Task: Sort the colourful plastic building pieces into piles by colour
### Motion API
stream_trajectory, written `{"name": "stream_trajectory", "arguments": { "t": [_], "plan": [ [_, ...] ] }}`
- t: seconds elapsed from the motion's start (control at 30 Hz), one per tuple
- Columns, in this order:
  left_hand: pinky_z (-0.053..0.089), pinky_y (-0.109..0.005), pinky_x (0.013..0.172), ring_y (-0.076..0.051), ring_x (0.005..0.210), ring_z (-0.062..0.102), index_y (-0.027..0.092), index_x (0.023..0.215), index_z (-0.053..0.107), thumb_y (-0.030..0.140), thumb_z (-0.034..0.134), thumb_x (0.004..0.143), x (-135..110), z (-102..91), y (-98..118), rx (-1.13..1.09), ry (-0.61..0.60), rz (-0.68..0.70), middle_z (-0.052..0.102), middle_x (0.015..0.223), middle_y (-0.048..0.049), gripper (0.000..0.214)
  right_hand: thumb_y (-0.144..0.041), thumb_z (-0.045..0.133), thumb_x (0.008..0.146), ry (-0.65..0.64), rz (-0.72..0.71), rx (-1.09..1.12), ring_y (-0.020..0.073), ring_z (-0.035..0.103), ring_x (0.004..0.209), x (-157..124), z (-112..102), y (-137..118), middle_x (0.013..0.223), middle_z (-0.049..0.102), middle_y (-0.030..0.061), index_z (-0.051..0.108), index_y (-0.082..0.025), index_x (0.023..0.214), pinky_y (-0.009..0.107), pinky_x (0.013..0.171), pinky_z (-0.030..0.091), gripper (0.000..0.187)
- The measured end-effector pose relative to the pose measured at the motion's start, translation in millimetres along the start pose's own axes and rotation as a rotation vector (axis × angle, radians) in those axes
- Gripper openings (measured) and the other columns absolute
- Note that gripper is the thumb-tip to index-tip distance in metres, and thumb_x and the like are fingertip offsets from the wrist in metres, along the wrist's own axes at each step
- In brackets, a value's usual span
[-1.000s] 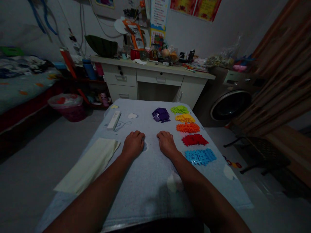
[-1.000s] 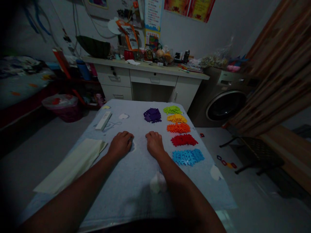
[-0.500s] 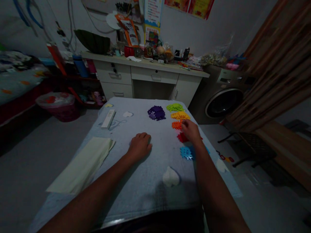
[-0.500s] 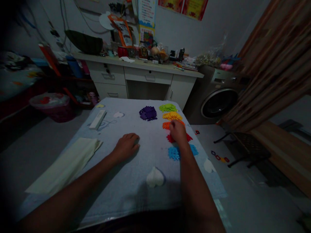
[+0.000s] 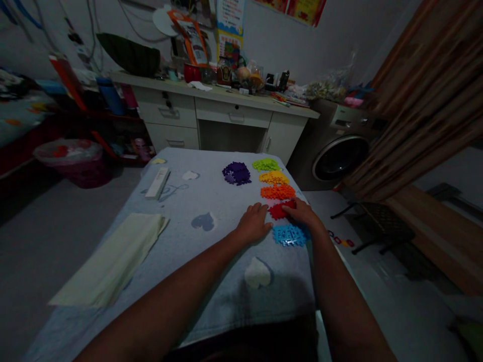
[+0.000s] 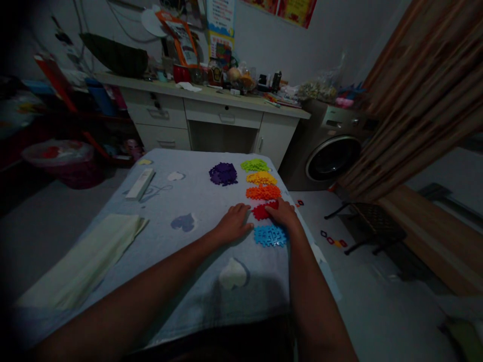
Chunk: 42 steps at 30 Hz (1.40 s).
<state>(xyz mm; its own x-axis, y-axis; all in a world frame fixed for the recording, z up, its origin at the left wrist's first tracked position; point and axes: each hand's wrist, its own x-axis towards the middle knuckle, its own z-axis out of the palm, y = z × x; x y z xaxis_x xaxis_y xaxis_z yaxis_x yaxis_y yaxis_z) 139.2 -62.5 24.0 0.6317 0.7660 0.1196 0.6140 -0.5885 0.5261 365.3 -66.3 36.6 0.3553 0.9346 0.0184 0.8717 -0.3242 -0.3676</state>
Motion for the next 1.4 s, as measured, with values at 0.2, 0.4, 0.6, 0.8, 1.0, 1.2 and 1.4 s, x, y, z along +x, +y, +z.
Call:
{"name": "stream_trajectory", "arguments": {
  "t": [0.2,0.4,0.6,0.8,1.0,1.2,1.4],
  "plan": [
    [0.044,-0.045,0.101,-0.035,0.125,0.048,0.015,0.144,0.037,0.042,0.070,0.075,22,4.0,2,0.057,-0.017,-0.039,0.052,0.137,-0.0171,0.081,-0.047,0.068,0.078,-0.092,-0.055,0.020,0.0300,0.062,0.109,-9,6,-38,0.123,0.064,0.0192,0.061,-0.013,0.122,0.039,0.091,0.047,0.056],
    [0.047,-0.038,0.093,-0.030,0.112,0.058,0.020,0.145,0.036,0.035,0.068,0.076,14,2.5,-4,-0.010,0.098,-0.115,0.057,0.122,-0.0139,0.077,-0.027,0.061,0.078,-0.154,-0.204,0.216,0.0207,0.063,0.089,-19,19,-79,0.102,0.070,0.0098,0.065,-0.015,0.108,0.030,0.080,0.048,0.032],
    [0.049,-0.033,0.083,-0.025,0.100,0.065,0.024,0.139,0.045,0.031,0.063,0.080,-8,-31.2,-37,-0.034,0.182,-0.230,0.054,0.124,-0.0113,0.062,-0.028,0.059,0.080,-0.154,-0.355,0.452,0.0187,0.061,0.086,-20,43,-120,0.096,0.068,0.0047,0.064,-0.018,0.104,0.031,0.080,0.048,0.027],
    [0.048,-0.034,0.091,-0.027,0.112,0.061,0.017,0.139,0.044,0.029,0.065,0.078,-31,-70.2,-82,-0.086,0.311,-0.340,0.060,0.126,-0.0135,0.066,-0.019,0.056,0.077,-0.150,-0.364,0.770,0.0193,0.061,0.098,-10,71,-155,0.108,0.063,0.0047,0.062,-0.022,0.109,0.039,0.094,0.049,0.033],
    [0.048,-0.039,0.089,-0.027,0.106,0.065,0.015,0.138,0.044,0.045,0.049,0.093,-44,-74.8,-101,-0.199,0.404,-0.452,0.068,0.116,-0.0163,0.055,-0.017,0.058,0.077,-0.101,-0.461,0.672,0.0216,0.056,0.115,-5,60,-155,0.120,0.058,0.0066,0.064,-0.024,0.108,0.043,0.106,0.043,0.032],
    [0.048,-0.041,0.089,-0.027,0.099,0.064,0.014,0.135,0.049,0.043,0.040,0.096,-56,-62.4,-107,-0.155,0.473,-0.451,0.070,0.098,-0.0119,0.049,-0.033,0.064,0.081,-0.130,-0.450,0.415,0.0268,0.050,0.127,-18,12,-82,0.130,0.055,0.0086,0.061,-0.028,0.119,0.051,0.110,0.038,0.039],
    [0.043,-0.047,0.099,-0.032,0.114,0.053,0.015,0.131,0.053,0.042,0.058,0.087,-62,-56.2,-92,0.109,0.563,-0.270,0.057,0.120,-0.0161,0.052,-0.056,0.077,0.066,-0.184,-0.257,0.070,0.0367,0.030,0.144,-51,-24,16,0.153,0.037,0.0156,0.040,-0.023,0.147,0.055,0.118,0.026,0.095]
  ]
}}
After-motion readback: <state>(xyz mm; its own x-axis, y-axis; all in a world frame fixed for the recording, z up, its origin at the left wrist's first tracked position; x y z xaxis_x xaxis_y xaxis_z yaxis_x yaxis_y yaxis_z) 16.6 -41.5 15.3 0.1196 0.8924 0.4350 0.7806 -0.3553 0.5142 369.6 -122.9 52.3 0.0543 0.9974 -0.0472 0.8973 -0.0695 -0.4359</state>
